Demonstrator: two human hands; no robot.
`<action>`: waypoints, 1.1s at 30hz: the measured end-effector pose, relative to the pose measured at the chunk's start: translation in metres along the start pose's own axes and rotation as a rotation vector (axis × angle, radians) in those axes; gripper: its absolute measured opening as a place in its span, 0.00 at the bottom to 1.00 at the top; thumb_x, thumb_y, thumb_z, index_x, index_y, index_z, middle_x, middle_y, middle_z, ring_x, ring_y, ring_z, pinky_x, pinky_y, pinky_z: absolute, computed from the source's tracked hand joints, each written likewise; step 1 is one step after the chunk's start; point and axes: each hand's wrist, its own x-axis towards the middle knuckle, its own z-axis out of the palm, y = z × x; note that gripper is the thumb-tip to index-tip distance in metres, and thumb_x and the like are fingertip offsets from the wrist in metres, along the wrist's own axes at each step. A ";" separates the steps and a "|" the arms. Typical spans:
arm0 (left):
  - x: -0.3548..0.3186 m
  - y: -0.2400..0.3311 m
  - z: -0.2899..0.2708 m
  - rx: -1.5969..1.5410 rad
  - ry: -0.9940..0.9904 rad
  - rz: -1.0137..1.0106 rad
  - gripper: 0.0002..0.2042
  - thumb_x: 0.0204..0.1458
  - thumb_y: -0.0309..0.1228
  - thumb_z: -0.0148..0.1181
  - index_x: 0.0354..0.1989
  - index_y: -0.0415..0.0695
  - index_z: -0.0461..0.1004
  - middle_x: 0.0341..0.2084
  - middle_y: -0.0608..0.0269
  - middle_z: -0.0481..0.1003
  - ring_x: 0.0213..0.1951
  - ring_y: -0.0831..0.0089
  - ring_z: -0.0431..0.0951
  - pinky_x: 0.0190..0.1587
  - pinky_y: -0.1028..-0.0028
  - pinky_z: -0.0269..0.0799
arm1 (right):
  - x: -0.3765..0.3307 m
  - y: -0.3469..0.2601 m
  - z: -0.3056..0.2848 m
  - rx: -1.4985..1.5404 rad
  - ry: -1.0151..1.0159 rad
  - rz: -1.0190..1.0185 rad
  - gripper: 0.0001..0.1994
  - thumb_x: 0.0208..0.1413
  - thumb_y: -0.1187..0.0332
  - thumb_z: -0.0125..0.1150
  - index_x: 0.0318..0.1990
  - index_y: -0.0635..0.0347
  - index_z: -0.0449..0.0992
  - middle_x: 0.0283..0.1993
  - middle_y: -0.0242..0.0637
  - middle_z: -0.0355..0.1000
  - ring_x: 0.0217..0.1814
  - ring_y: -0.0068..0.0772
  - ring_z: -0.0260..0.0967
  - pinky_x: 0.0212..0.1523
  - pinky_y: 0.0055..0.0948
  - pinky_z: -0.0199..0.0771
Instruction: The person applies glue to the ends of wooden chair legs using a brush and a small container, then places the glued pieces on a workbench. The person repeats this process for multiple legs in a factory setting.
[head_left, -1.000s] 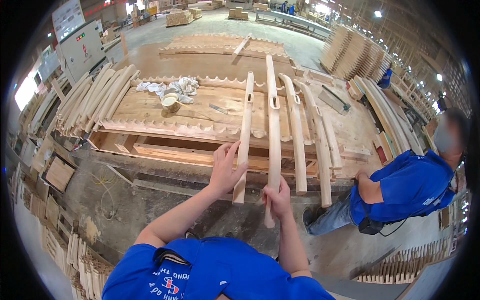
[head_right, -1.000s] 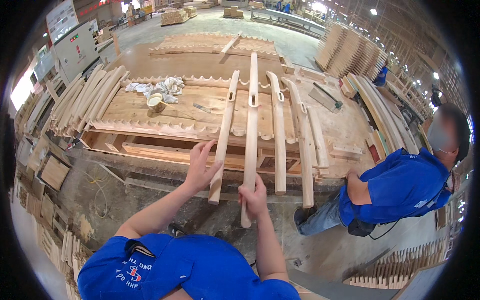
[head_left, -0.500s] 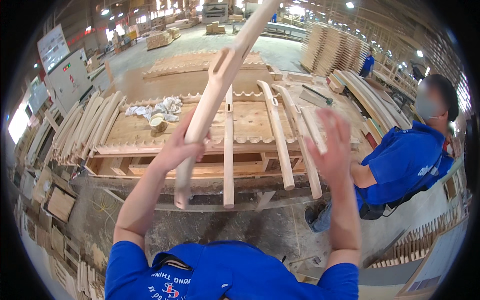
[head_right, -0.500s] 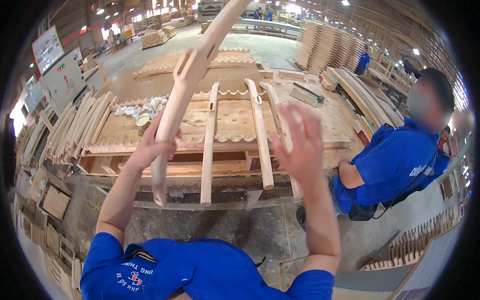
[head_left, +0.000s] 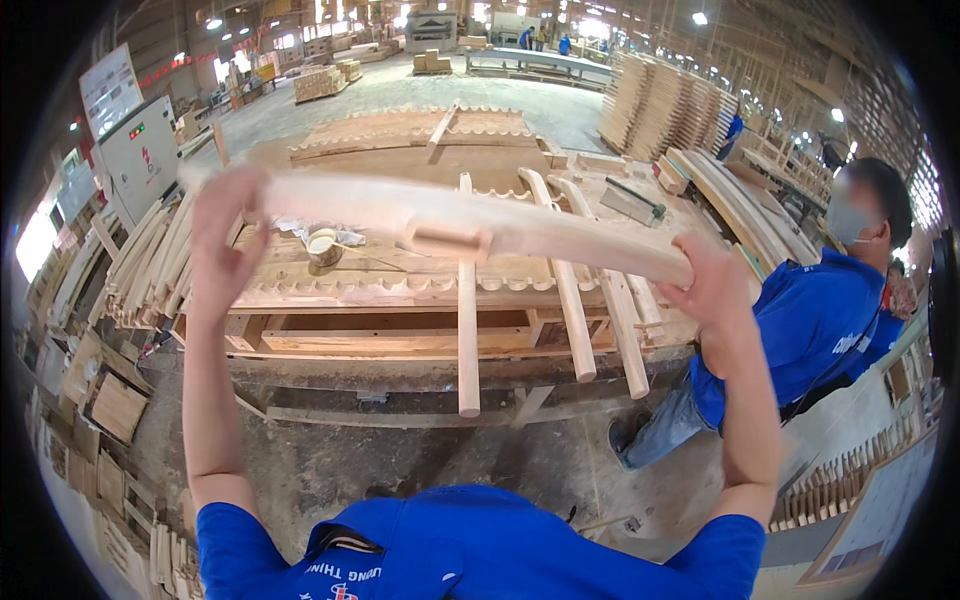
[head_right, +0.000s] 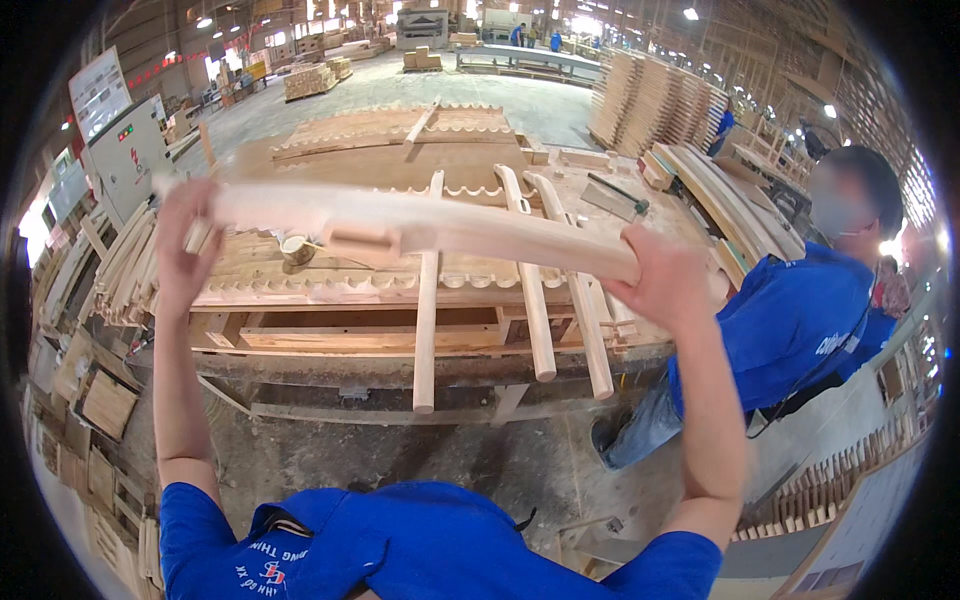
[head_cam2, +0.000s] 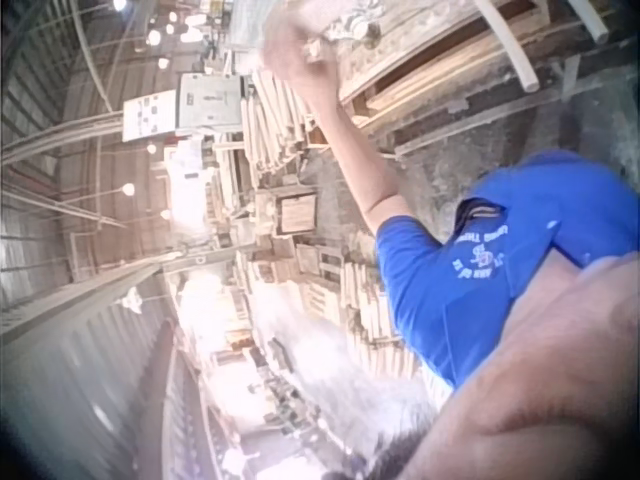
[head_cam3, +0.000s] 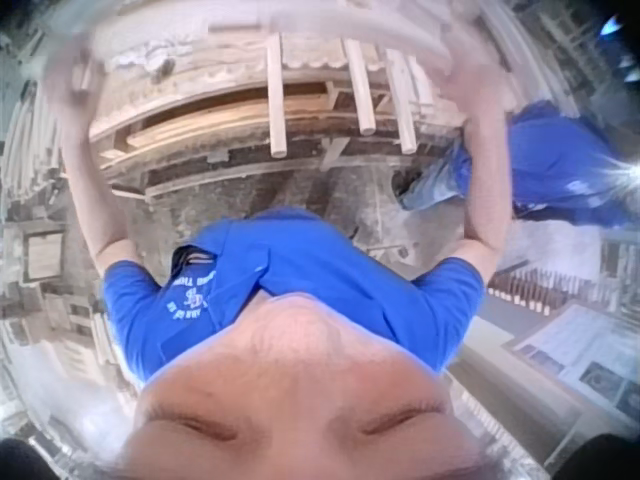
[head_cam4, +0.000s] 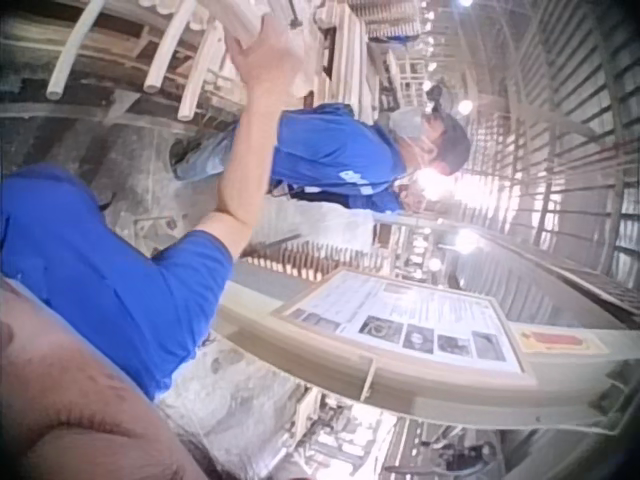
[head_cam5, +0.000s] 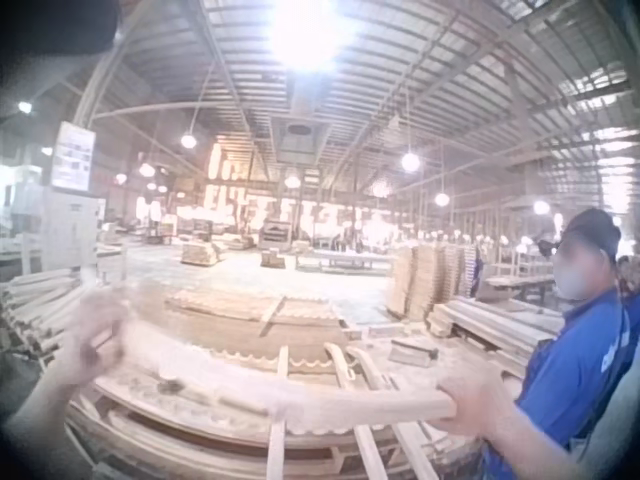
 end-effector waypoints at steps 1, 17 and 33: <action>-0.001 -0.002 0.007 0.019 0.217 -0.115 0.25 0.44 0.21 0.58 0.55 0.43 0.69 0.46 0.57 0.74 0.45 0.65 0.74 0.50 0.69 0.69 | -0.004 -0.003 0.006 0.046 -0.048 0.132 0.24 0.38 0.59 0.70 0.44 0.55 0.71 0.35 0.45 0.75 0.35 0.50 0.74 0.36 0.41 0.73; -0.161 0.207 0.201 -1.534 -0.655 -1.354 0.44 0.55 0.29 0.54 0.69 0.55 0.25 0.37 0.54 0.68 0.28 0.70 0.74 0.28 0.69 0.76 | -0.033 -0.121 0.224 1.231 -0.306 0.706 0.30 0.48 0.69 0.58 0.61 0.65 0.59 0.36 0.47 0.72 0.27 0.37 0.72 0.30 0.32 0.74; -0.170 0.213 0.205 -1.626 -0.670 -1.457 0.44 0.55 0.25 0.51 0.67 0.62 0.22 0.34 0.55 0.65 0.21 0.71 0.72 0.22 0.69 0.75 | -0.035 -0.138 0.280 1.339 -0.277 0.764 0.29 0.54 0.67 0.57 0.63 0.62 0.58 0.53 0.44 0.67 0.52 0.36 0.65 0.53 0.34 0.66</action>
